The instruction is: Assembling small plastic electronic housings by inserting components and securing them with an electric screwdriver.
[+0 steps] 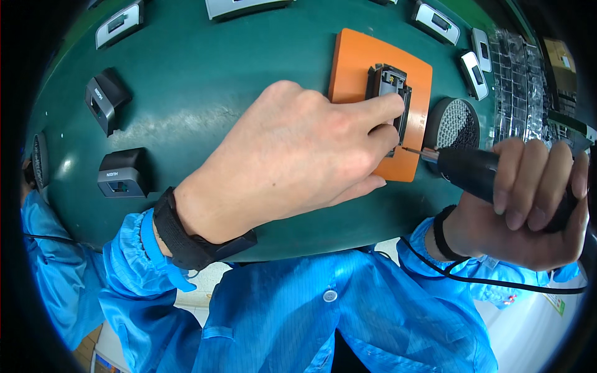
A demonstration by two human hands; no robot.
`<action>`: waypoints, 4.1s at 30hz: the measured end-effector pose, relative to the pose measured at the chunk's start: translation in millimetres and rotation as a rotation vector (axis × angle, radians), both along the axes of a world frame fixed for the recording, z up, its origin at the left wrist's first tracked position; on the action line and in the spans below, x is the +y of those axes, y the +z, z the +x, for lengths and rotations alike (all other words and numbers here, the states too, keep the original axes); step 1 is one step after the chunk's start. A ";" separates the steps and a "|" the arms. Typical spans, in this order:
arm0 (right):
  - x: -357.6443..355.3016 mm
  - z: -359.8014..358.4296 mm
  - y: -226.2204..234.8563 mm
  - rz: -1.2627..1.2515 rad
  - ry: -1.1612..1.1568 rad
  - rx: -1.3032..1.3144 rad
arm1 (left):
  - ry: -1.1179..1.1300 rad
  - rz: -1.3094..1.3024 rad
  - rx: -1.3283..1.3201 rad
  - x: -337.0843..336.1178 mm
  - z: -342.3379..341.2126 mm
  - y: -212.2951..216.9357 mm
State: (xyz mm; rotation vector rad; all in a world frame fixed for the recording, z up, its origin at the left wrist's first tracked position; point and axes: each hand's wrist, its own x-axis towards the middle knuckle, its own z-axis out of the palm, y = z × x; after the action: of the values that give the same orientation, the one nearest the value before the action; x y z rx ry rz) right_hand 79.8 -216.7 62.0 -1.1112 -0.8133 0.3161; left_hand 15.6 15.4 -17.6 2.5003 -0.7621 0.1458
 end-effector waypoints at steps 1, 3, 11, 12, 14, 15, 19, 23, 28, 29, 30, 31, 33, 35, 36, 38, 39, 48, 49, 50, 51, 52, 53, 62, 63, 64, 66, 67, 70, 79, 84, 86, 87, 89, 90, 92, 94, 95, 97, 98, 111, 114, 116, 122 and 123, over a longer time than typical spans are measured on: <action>3.1 0.8 -3.8 -0.002 0.000 0.005 | 0.005 0.008 -0.009 0.2 -0.4 -0.7; 7.8 4.4 -11.9 -0.037 0.002 -0.022 | -0.002 0.025 0.013 0.6 1.5 1.0; 13.1 7.9 -16.7 -0.068 0.010 -0.049 | -0.026 0.062 0.035 0.9 3.9 2.4; 16.8 4.5 -17.8 -0.068 0.011 -0.048 | -0.014 0.036 0.011 0.4 3.1 1.6; 26.8 -3.9 -20.0 -0.071 -0.178 -0.040 | -0.002 0.008 -0.013 -0.1 1.9 1.1; 26.6 -3.8 -19.5 -0.072 -0.177 -0.040 | -0.008 0.025 0.004 0.0 1.7 1.8; 16.3 0.8 -20.9 -0.130 -0.066 -0.093 | -0.015 0.027 0.029 0.0 -0.9 0.3; 25.4 4.8 -23.4 -0.127 0.019 -0.066 | 0.006 0.003 0.012 0.3 0.3 -2.5; 34.0 14.9 -29.5 -0.096 0.026 -0.084 | -0.009 0.032 0.028 4.4 10.2 3.6; 37.8 10.9 -29.5 -0.092 0.020 -0.090 | -0.015 0.037 0.022 4.1 10.3 5.7; 42.2 6.4 -29.0 -0.067 -0.042 -0.087 | -0.027 0.049 0.029 3.0 11.1 7.9; 45.2 2.4 -26.4 -0.040 -0.108 -0.091 | -0.043 0.063 0.030 0.5 12.6 11.1; 48.7 -10.6 -23.9 -0.160 -0.431 -0.105 | -0.056 0.012 0.085 -0.8 7.8 13.4; 41.2 -2.0 -27.8 0.261 -0.206 0.130 | -0.052 0.116 0.136 6.8 7.2 30.3; 24.2 0.0 -19.0 0.315 -0.253 0.097 | -0.037 0.060 0.045 5.4 11.8 44.3; -5.0 -4.0 0.5 0.421 -0.403 0.106 | 0.021 0.023 -0.011 0.6 21.3 86.5; -20.5 -23.2 4.7 0.461 -0.494 0.096 | 0.071 -0.054 -0.061 -4.7 24.3 101.5; -51.3 -67.8 15.4 0.572 -0.490 0.189 | 0.531 -0.423 0.396 -51.4 305.6 35.7; -53.2 -70.7 16.4 0.555 -0.487 0.221 | 0.609 -0.418 0.277 -57.1 326.5 16.1; -58.1 -73.3 14.2 0.557 -0.486 0.216 | 0.627 -0.429 0.298 -67.1 341.4 6.5; -62.1 -76.3 12.7 0.575 -0.505 0.214 | 0.640 -0.400 0.282 -77.0 349.8 -2.9; -67.1 -76.9 13.3 0.565 -0.539 0.190 | 0.624 -0.325 0.270 -90.9 347.8 -2.8; -70.7 -79.6 13.2 0.560 -0.554 0.176 | 0.629 -0.275 0.103 -103.1 361.5 -25.0; -75.3 -62.1 3.8 0.566 -0.520 0.133 | 0.476 -0.970 0.359 -50.7 269.9 50.5; -73.2 -62.3 2.8 0.581 -0.513 0.133 | 0.410 -0.993 0.358 -15.1 215.1 86.9; -74.3 -64.5 1.7 0.587 -0.513 0.135 | 0.419 -0.911 0.293 16.6 165.8 115.6; -69.8 -63.8 3.6 0.578 -0.453 0.146 | 0.596 -0.756 0.189 79.3 79.4 154.5; -66.8 -60.7 4.1 0.584 -0.373 0.152 | 0.675 -0.786 0.137 121.2 43.9 150.4; -52.0 -53.2 1.1 0.596 -0.311 0.195 | 1.098 -0.765 0.038 199.8 -63.4 112.2; -47.1 -55.9 11.4 0.555 -0.341 0.145 | 1.341 -0.246 -0.011 251.2 -135.6 -15.2; -57.8 -24.5 17.2 0.345 -0.489 -0.018 | 1.291 0.373 -0.234 273.8 -147.9 -5.4; -56.7 -13.6 16.6 0.255 -0.510 -0.061 | 1.315 0.316 -0.327 216.5 -113.1 24.7; -57.5 -6.6 13.9 0.214 -0.481 -0.076 | 1.213 0.025 -0.264 172.3 -98.5 42.2; -53.6 8.5 6.9 0.118 -0.524 -0.140 | 0.915 -0.124 -0.136 94.6 -76.0 65.1; -48.2 16.7 1.7 0.109 -0.480 -0.128 | 0.741 -0.136 -0.088 65.3 -71.3 76.5; -41.7 28.6 -14.4 0.134 -0.429 -0.075 | 0.286 0.047 0.055 35.3 -51.4 81.1; -41.1 34.3 -26.1 0.085 -0.430 -0.102 | 0.039 0.095 0.061 10.0 -26.0 59.2; -39.0 35.9 -29.8 0.066 -0.408 -0.105 | 0.045 0.092 0.076 3.6 -21.5 57.8; -38.0 37.4 -31.9 0.034 -0.398 -0.101 | 0.022 0.250 0.220 -7.8 -12.6 57.8; -37.5 38.1 -31.6 0.010 -0.397 -0.111 | 0.046 0.273 0.261 -8.8 -7.8 56.4; -39.1 48.0 -38.2 -0.010 -0.317 -0.120 | 0.035 0.271 0.220 -11.3 5.5 43.6; -39.6 47.2 -38.4 -0.023 -0.306 -0.129 | 0.031 0.240 0.224 -10.3 6.9 40.8; -38.2 48.4 -37.9 -0.040 -0.286 -0.155 | 0.029 0.235 0.221 -9.4 6.8 39.9; -23.8 39.4 -39.1 -0.059 -0.292 -0.187 | 0.003 0.175 0.175 -0.5 7.8 34.6; -19.6 38.1 -40.2 -0.060 -0.328 -0.169 | 0.002 0.167 0.170 1.7 7.0 33.0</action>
State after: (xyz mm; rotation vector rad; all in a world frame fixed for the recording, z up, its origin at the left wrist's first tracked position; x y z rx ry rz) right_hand 117.9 -236.3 21.9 -1.3186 -0.7576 -0.0290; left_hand 22.6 17.2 15.4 2.6285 -0.7271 -0.1331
